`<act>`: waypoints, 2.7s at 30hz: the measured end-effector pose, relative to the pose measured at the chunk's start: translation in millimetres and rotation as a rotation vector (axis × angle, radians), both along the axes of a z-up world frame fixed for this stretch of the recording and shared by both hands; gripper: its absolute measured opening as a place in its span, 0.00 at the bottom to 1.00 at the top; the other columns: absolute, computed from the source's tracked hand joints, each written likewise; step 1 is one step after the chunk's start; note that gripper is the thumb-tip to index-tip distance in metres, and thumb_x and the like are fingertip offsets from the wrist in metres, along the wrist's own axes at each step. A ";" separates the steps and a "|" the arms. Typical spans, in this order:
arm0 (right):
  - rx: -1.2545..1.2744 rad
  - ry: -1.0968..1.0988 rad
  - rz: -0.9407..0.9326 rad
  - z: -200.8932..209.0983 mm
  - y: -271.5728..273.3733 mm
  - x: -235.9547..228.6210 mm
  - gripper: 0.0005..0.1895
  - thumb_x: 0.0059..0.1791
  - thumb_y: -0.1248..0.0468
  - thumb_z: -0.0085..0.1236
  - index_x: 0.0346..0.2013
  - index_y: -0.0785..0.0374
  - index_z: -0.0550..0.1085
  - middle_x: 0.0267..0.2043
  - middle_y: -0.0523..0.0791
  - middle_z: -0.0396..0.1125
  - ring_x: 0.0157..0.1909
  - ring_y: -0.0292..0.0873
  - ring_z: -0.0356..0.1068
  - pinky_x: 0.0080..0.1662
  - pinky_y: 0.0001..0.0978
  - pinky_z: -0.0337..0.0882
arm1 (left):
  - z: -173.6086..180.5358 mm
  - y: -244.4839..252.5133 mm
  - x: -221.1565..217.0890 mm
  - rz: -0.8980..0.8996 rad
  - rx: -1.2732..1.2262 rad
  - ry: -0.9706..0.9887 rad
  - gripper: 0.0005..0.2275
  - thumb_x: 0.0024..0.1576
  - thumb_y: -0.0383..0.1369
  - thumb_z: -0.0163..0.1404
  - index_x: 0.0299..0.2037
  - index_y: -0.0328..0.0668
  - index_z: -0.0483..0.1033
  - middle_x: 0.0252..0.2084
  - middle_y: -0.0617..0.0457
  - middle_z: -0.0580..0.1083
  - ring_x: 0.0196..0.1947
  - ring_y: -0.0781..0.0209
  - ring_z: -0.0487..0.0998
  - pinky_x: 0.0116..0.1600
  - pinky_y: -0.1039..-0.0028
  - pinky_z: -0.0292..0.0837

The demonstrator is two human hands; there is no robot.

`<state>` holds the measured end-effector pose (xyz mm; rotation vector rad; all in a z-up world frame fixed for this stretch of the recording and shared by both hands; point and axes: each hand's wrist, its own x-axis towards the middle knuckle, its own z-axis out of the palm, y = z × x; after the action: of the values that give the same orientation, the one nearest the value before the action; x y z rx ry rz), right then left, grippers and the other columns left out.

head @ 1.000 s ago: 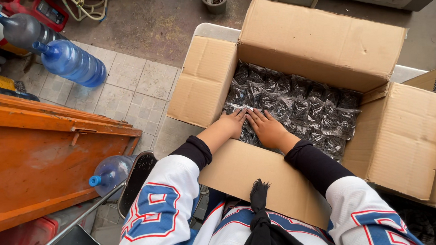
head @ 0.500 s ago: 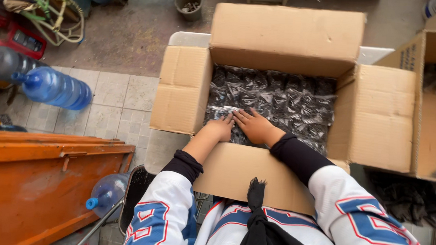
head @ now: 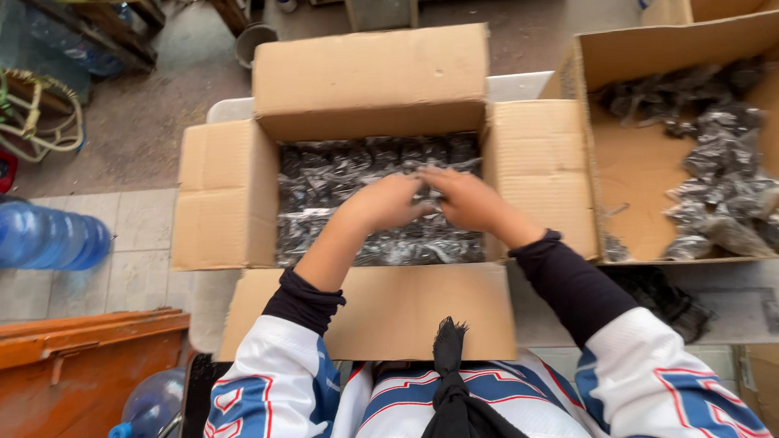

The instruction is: The person repeatedly picks up small plastic-wrapped items from a cardboard box and transfers them into an adjacent empty cardboard box. The person arranges the items inside the second box as they are placed.

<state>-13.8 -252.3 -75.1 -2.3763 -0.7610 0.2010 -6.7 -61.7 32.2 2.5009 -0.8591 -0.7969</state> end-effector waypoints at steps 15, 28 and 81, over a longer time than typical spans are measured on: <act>-0.649 0.555 -0.542 6.0 -412.4 -39.7 0.23 0.39 0.52 0.62 0.49 0.50 0.77 0.47 0.44 0.75 0.55 0.48 0.71 0.55 0.44 0.71 | -102.0 -460.9 -4.0 -0.276 -0.203 0.187 0.27 0.49 0.46 0.53 0.57 0.44 0.69 0.56 0.47 0.73 0.59 0.47 0.71 0.63 0.58 0.68; -0.890 0.541 -0.220 -68.1 -446.8 -22.4 0.04 0.41 0.66 0.58 0.23 0.63 0.78 0.22 0.49 0.71 0.29 0.50 0.73 0.33 0.47 0.75 | -193.7 -522.3 -12.8 -0.086 -0.148 0.404 0.26 0.39 0.47 0.61 0.46 0.45 0.77 0.44 0.49 0.78 0.51 0.48 0.77 0.56 0.63 0.73; -0.259 0.615 0.170 -38.0 235.6 17.8 0.22 0.48 0.49 0.53 0.51 0.56 0.73 0.48 0.53 0.71 0.53 0.59 0.69 0.53 0.52 0.70 | -108.5 206.5 -9.9 0.077 0.421 0.232 0.20 0.57 0.32 0.45 0.60 0.32 0.66 0.52 0.36 0.72 0.53 0.43 0.74 0.55 0.58 0.72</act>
<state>4.0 -16.8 -113.1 -2.2773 -0.6566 1.0993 -16.6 144.9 -76.3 2.6947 -0.5551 -1.3263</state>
